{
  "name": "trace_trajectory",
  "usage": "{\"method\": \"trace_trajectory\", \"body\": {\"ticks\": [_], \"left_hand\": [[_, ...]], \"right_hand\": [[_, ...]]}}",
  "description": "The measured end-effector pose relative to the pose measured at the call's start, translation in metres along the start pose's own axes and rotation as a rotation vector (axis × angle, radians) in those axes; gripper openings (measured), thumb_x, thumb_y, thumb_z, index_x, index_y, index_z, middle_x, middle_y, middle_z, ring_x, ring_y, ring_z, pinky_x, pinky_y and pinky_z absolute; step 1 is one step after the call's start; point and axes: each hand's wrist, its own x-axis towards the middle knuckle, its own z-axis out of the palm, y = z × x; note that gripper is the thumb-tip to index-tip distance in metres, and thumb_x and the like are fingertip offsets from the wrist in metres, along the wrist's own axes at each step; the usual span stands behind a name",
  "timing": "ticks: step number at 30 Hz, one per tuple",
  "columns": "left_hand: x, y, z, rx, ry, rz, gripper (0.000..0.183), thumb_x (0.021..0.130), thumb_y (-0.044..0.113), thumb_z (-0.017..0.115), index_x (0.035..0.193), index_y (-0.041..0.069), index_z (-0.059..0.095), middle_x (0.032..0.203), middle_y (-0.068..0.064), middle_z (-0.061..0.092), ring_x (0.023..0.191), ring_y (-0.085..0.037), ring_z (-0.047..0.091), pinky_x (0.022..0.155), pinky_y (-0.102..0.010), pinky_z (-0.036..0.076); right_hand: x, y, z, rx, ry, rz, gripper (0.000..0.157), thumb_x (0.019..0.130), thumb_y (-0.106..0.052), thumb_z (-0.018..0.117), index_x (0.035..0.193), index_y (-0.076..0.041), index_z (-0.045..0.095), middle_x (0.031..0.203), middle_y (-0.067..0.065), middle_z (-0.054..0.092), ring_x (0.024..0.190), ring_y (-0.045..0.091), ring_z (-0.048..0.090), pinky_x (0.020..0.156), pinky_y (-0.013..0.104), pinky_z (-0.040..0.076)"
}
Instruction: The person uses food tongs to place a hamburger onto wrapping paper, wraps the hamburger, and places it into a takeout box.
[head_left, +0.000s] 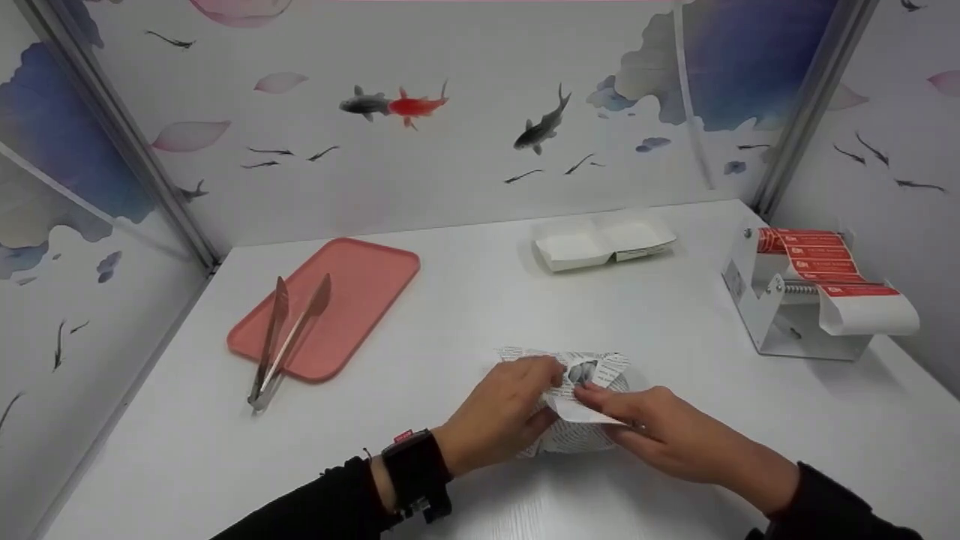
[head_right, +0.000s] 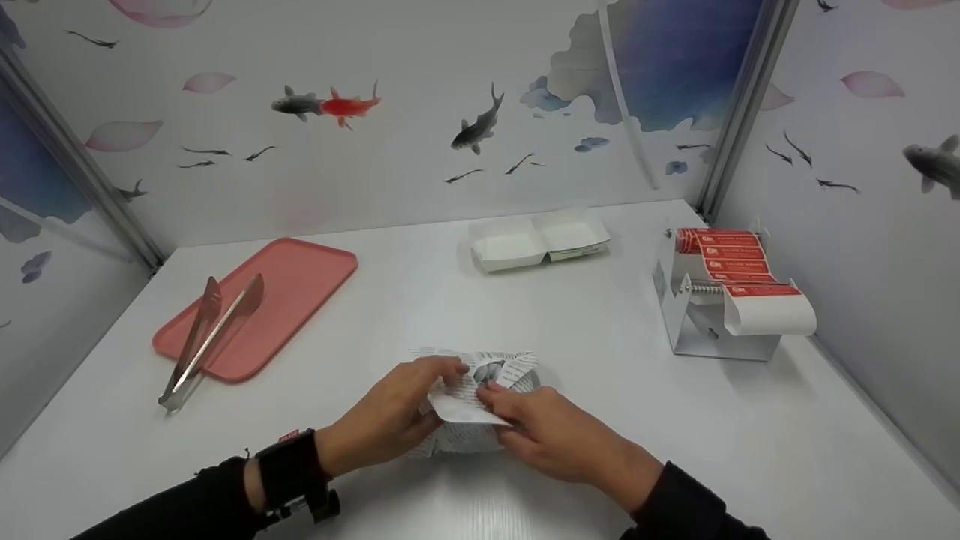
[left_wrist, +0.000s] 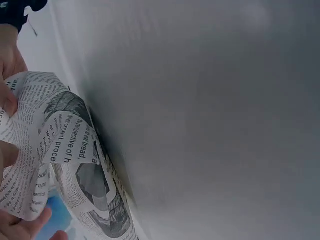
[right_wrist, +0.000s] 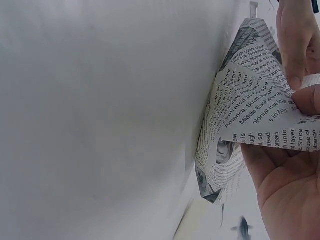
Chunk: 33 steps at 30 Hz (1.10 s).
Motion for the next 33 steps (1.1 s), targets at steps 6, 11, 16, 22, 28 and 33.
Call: {"method": "trace_trajectory", "body": {"ticks": [6,11,16,22,28,33], "left_hand": [[0.010,-0.006,-0.002,-0.230,-0.098,-0.069,0.011,0.106,0.016,0.067,0.115,0.010,0.066,0.113,-0.003,0.079,0.106,-0.013,0.074,0.097,-0.027,0.058],[0.013,-0.010,-0.007,-0.320,-0.148,-0.084,0.015,0.108,0.021,0.066,0.115,0.010,0.074,0.109,-0.001,0.081,0.096,-0.004,0.072,0.088,-0.016,0.055],[0.016,-0.013,-0.012,-0.346,-0.247,-0.159,0.021,0.109,0.028,0.064,0.115,0.012,0.076,0.094,0.002,0.077,0.074,0.004,0.055,0.070,-0.012,0.045],[0.022,-0.015,-0.013,-0.334,-0.274,-0.170,0.022,0.108,0.029,0.066,0.111,0.011,0.077,0.083,0.007,0.067,0.070,0.001,0.049,0.067,-0.013,0.039],[0.028,-0.014,-0.010,-0.297,-0.252,-0.193,0.022,0.105,0.030,0.072,0.116,0.011,0.077,0.102,0.001,0.080,0.079,0.001,0.057,0.075,-0.014,0.047],[0.029,-0.015,-0.009,-0.329,-0.237,-0.262,0.020,0.102,0.029,0.076,0.109,0.011,0.078,0.097,0.002,0.079,0.075,0.002,0.054,0.071,-0.015,0.047]], "right_hand": [[0.000,-0.001,0.000,0.018,0.006,0.040,0.032,0.113,-0.019,0.056,0.138,-0.008,0.072,0.152,0.015,0.061,0.133,0.011,0.061,0.101,0.020,0.054],[0.000,-0.003,-0.002,0.027,-0.019,0.117,0.036,0.115,-0.023,0.052,0.140,-0.004,0.070,0.152,0.017,0.060,0.128,0.013,0.064,0.102,0.024,0.054],[0.001,-0.004,0.000,0.033,0.020,0.126,0.028,0.113,-0.024,0.055,0.117,-0.012,0.080,0.133,0.013,0.076,0.122,0.019,0.072,0.095,0.027,0.060],[-0.002,-0.004,0.005,0.054,0.189,0.190,0.003,0.108,-0.022,0.067,0.111,-0.022,0.067,0.095,-0.015,0.070,0.089,-0.001,0.068,0.083,0.030,0.065],[-0.004,-0.004,0.009,-0.102,0.396,0.238,0.026,0.097,-0.014,0.080,0.081,-0.025,0.062,0.083,-0.018,0.057,0.070,-0.001,0.051,0.059,0.020,0.047],[-0.007,0.000,0.005,-0.055,0.355,0.367,0.040,0.100,-0.025,0.078,0.066,-0.026,0.055,0.068,-0.017,0.043,0.063,-0.002,0.040,0.057,0.021,0.035]]}}
